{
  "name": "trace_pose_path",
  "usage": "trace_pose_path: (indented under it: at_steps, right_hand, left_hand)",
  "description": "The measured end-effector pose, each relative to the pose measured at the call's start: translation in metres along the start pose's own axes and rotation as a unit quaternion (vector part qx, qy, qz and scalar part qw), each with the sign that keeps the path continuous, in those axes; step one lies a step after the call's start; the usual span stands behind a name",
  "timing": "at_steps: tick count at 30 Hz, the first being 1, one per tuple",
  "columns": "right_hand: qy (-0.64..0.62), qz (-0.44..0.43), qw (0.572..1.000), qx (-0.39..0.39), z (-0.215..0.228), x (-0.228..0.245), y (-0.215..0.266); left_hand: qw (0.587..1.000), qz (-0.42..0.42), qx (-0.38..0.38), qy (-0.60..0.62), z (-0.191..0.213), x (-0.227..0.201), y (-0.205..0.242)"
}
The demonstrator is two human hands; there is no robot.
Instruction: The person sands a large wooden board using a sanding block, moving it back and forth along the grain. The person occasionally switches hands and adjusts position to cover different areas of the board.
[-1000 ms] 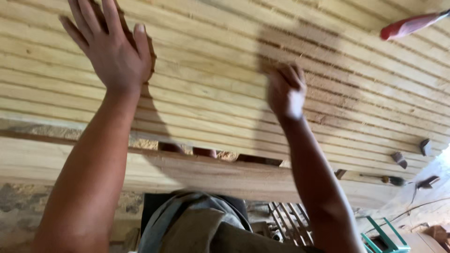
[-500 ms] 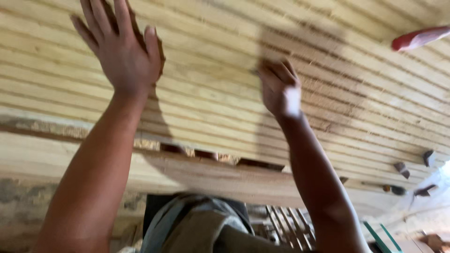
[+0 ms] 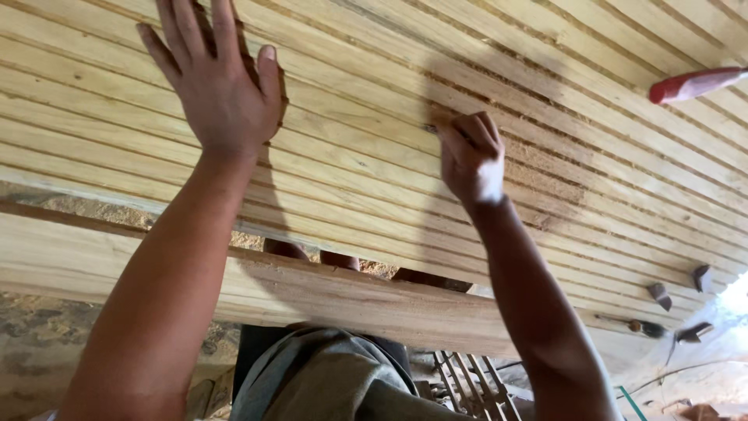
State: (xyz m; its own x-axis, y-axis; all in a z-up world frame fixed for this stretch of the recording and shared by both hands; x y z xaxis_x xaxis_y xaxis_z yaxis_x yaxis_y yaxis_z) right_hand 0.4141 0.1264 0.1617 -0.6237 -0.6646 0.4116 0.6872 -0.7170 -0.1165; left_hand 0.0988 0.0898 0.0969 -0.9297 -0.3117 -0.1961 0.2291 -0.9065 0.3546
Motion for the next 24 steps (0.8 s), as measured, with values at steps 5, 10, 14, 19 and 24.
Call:
trace_pose_path:
  at_steps: [5, 10, 14, 19, 24]
  right_hand:
    - [-0.019, 0.029, 0.998, -0.046, -0.077, 0.052, -0.079]
    - [-0.044, 0.062, 0.997, 0.016, -0.110, 0.038, -0.065]
    - [-0.080, -0.097, 0.990, 0.064, -0.028, -0.047, 0.034]
    - [0.084, -0.102, 0.991, 0.012, 0.024, -0.050, 0.070]
    - [-0.019, -0.041, 0.999, 0.030, -0.076, 0.028, -0.033]
  left_hand:
    - [1.000, 0.003, -0.013, 0.005, 0.006, 0.000, -0.012]
    - [1.000, -0.002, -0.015, -0.017, 0.004, -0.002, -0.008]
    - [0.996, 0.025, 0.011, -0.085, -0.008, 0.012, -0.011]
    - [0.997, -0.004, -0.036, -0.066, -0.016, 0.015, -0.011]
    - [0.996, 0.019, -0.022, -0.088, -0.018, 0.018, -0.017]
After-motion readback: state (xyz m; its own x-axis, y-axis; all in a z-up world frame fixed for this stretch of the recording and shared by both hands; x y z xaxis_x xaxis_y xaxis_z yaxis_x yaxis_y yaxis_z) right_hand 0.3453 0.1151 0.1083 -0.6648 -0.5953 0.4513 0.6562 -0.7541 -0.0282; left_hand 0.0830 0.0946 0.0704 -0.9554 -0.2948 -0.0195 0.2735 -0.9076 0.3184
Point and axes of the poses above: each hand's wrist, its own y-axis away from the middle knuckle, its own z-axis out of the back of the hand, x = y × z, the point moved 6 cm from there along -y, towards the middle knuckle, and after that the axes turned 14 degrees about x, right-handed, at the moved point
